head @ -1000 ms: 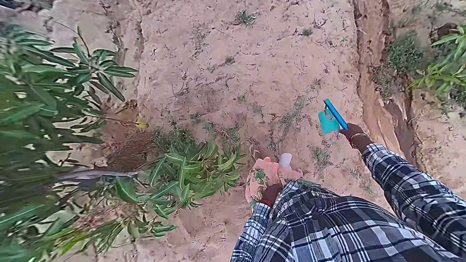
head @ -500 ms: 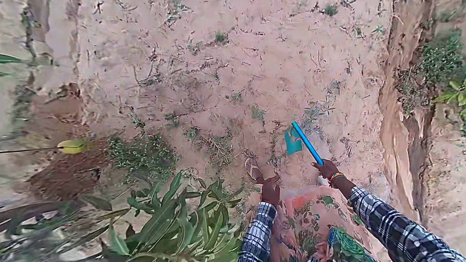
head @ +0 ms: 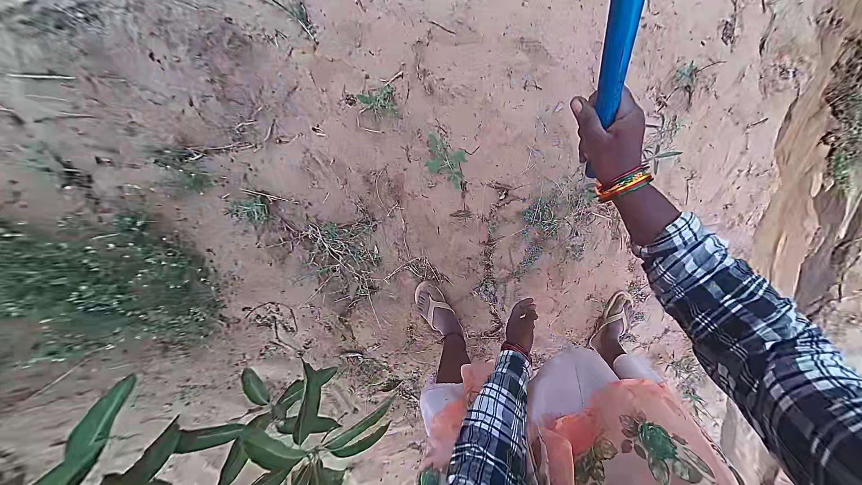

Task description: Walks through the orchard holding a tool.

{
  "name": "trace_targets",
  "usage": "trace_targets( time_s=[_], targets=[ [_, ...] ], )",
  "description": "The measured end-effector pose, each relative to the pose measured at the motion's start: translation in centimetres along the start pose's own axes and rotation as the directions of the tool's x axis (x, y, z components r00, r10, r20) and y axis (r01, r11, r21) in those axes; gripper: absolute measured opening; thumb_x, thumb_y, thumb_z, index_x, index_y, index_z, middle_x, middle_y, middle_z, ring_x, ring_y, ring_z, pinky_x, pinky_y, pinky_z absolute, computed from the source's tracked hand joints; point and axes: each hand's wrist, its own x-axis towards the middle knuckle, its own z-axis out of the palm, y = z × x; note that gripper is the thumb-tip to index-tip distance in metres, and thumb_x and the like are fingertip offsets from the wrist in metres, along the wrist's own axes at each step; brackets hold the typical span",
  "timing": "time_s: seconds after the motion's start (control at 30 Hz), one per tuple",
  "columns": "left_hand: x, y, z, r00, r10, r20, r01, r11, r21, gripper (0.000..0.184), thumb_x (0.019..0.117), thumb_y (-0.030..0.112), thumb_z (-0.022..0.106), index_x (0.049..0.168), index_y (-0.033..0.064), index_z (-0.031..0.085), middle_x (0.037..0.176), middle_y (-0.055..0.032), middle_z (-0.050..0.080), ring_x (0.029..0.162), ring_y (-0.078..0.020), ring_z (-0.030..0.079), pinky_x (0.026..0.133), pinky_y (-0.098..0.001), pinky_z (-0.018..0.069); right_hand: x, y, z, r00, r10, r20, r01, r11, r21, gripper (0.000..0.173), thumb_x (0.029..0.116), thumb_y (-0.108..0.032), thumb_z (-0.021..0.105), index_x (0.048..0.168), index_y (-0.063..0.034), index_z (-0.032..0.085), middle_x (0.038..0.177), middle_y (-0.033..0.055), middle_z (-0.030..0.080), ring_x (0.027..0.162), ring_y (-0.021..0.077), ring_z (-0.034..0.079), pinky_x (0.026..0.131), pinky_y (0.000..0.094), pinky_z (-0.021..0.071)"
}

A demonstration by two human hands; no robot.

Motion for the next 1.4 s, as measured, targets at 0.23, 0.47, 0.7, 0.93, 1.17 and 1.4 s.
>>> trace_targets(
  time_s=[0.23, 0.47, 0.7, 0.93, 1.17, 1.4],
  targets=[
    [0.1, 0.2, -0.9, 0.998, -0.059, 0.017, 0.058, 0.998, 0.017, 0.035, 0.1101, 0.012, 0.042, 0.141, 0.001, 0.054, 0.135, -0.0176, 0.061, 0.114, -0.0271, 0.063, 0.094, -0.0452, 0.0512, -26.4, 19.4, 4.3, 0.413, 0.9, 0.141, -0.699, 0.412, -0.585, 0.048, 0.1066, -0.038, 0.056, 0.124, 0.0057, 0.061, 0.11, 0.028, 0.067, 0.104, 0.0404, 0.066, 0.095, 0.0565, 0.0489],
    [0.8, 2.0, -1.6, 1.0, -0.01, -0.029, 0.007, 0.996, -0.087, 0.035, 0.1106, 0.012, 0.039, 0.14, 0.0002, 0.054, 0.13, -0.0164, 0.062, 0.108, -0.0224, 0.063, 0.091, -0.0398, 0.0513, -27.2, 14.7, 2.5, 0.489, 0.858, 0.158, -0.69, 0.491, -0.532, 0.044, 0.1053, -0.038, 0.06, 0.116, 0.0043, 0.064, 0.089, 0.0212, 0.065, 0.077, 0.0324, 0.062, 0.076, 0.0526, 0.0493],
    [0.9, 0.8, -1.4, 0.994, -0.041, -0.096, 0.022, 0.981, -0.194, 0.033, 0.1092, 0.009, 0.042, 0.138, 0.0001, 0.054, 0.127, -0.0157, 0.063, 0.106, -0.0207, 0.062, 0.088, -0.0373, 0.0512, -16.2, 16.3, 5.2, 0.663, 0.715, 0.222, -0.538, 0.662, -0.522, 0.051, 0.1031, -0.044, 0.062, 0.111, 0.0063, 0.064, 0.088, 0.0265, 0.064, 0.079, 0.0418, 0.064, 0.075, 0.0625, 0.0487],
    [1.1, 0.7, -1.4, 0.986, -0.114, -0.125, 0.076, 0.96, -0.27, 0.038, 0.108, 0.008, 0.044, 0.145, 0.0009, 0.048, 0.138, -0.0198, 0.056, 0.12, -0.0279, 0.058, 0.097, -0.0459, 0.0482, -40.1, 9.6, -1.9, 0.496, 0.864, 0.088, -0.695, 0.456, -0.555, 0.036, 0.1012, -0.027, 0.067, 0.102, 0.0092, 0.068, 0.074, 0.02, 0.062, 0.066, 0.0315, 0.059, 0.068, 0.0533, 0.0474],
    [1.3, 0.5, -1.2, 0.959, -0.164, -0.233, 0.07, 0.929, -0.364, 0.047, 0.1088, 0.009, 0.044, 0.154, 0.0036, 0.033, 0.149, -0.0211, 0.048, 0.125, -0.0309, 0.056, 0.099, -0.0477, 0.0479, -35.1, 9.8, -1.8, 0.757, 0.614, 0.226, -0.417, 0.719, -0.557, 0.04, 0.0966, -0.028, 0.064, 0.094, 0.0112, 0.068, 0.068, 0.0215, 0.062, 0.059, 0.0333, 0.061, 0.06, 0.053, 0.0472],
    [1.1, -1.2, -2.0, 0.956, -0.172, -0.237, 0.09, 0.944, -0.318, 0.048, 0.1066, 0.007, 0.046, 0.154, 0.0026, 0.036, 0.151, -0.021, 0.047, 0.13, -0.0317, 0.053, 0.103, -0.0502, 0.0458, -19.5, 13.0, 9.9, 0.913, 0.279, 0.296, -0.195, 0.939, -0.285, 0.033, 0.0991, -0.026, 0.064, 0.093, 0.006, 0.066, 0.068, 0.0141, 0.06, 0.057, 0.0221, 0.056, 0.058, 0.0422, 0.0455]
  ],
)
